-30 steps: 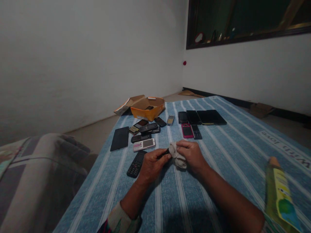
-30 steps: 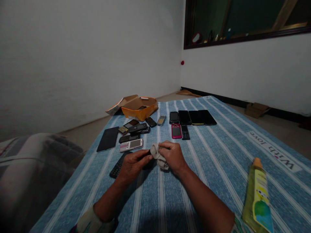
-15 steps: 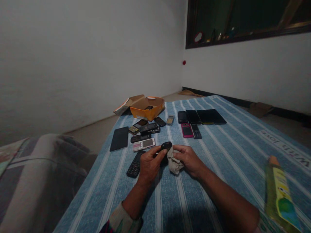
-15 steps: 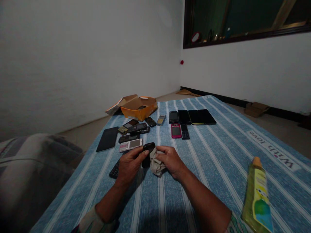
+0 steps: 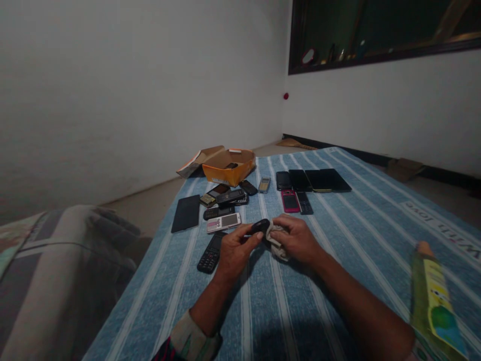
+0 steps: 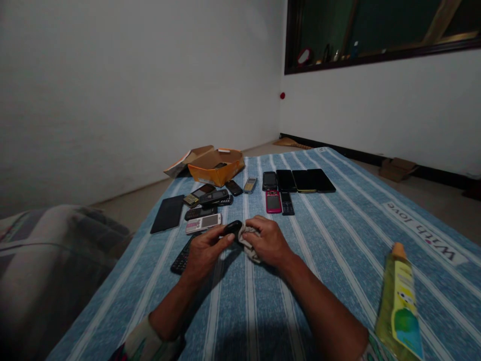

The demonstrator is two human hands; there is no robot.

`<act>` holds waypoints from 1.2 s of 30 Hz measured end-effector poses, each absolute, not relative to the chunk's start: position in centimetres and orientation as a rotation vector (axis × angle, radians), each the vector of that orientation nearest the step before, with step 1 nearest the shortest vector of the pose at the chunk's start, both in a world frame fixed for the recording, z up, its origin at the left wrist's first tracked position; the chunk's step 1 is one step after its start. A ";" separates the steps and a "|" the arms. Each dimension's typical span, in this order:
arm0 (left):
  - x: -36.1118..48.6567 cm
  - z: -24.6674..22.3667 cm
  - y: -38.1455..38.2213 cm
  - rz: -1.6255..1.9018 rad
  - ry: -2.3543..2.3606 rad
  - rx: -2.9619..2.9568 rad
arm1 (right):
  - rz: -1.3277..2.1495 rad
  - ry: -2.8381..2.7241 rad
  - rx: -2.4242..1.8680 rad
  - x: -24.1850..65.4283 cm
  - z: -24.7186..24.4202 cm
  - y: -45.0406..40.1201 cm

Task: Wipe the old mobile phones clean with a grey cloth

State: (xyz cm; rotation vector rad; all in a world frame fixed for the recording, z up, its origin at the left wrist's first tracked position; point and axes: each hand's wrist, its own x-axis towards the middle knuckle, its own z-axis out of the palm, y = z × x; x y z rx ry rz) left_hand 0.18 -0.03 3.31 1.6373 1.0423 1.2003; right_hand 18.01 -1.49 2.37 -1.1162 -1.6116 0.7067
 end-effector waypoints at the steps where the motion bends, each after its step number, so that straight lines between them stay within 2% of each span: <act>1: 0.1 3.2 0.0 1.198 1.045 1.626 | 0.562 -1.736 -1.149 18.3 2.7 -1.5; 5: -0.1 2.6 0.2 1.166 1.067 1.712 | 0.094 -2.111 -1.268 18.7 3.3 -1.9; 9: -0.4 1.7 0.4 1.072 1.091 1.966 | -0.133 -2.300 -1.337 18.4 3.2 -2.1; 23: -0.6 1.3 0.4 0.865 1.195 2.118 | -0.429 -2.194 -1.283 14.5 0.1 -3.2; 33: -0.8 0.8 0.9 0.857 1.242 2.125 | -0.405 -2.037 -1.514 17.5 -0.4 -2.4; 36: -0.7 0.7 0.9 0.871 1.239 2.120 | -0.435 -2.037 -1.457 16.3 -0.6 -2.8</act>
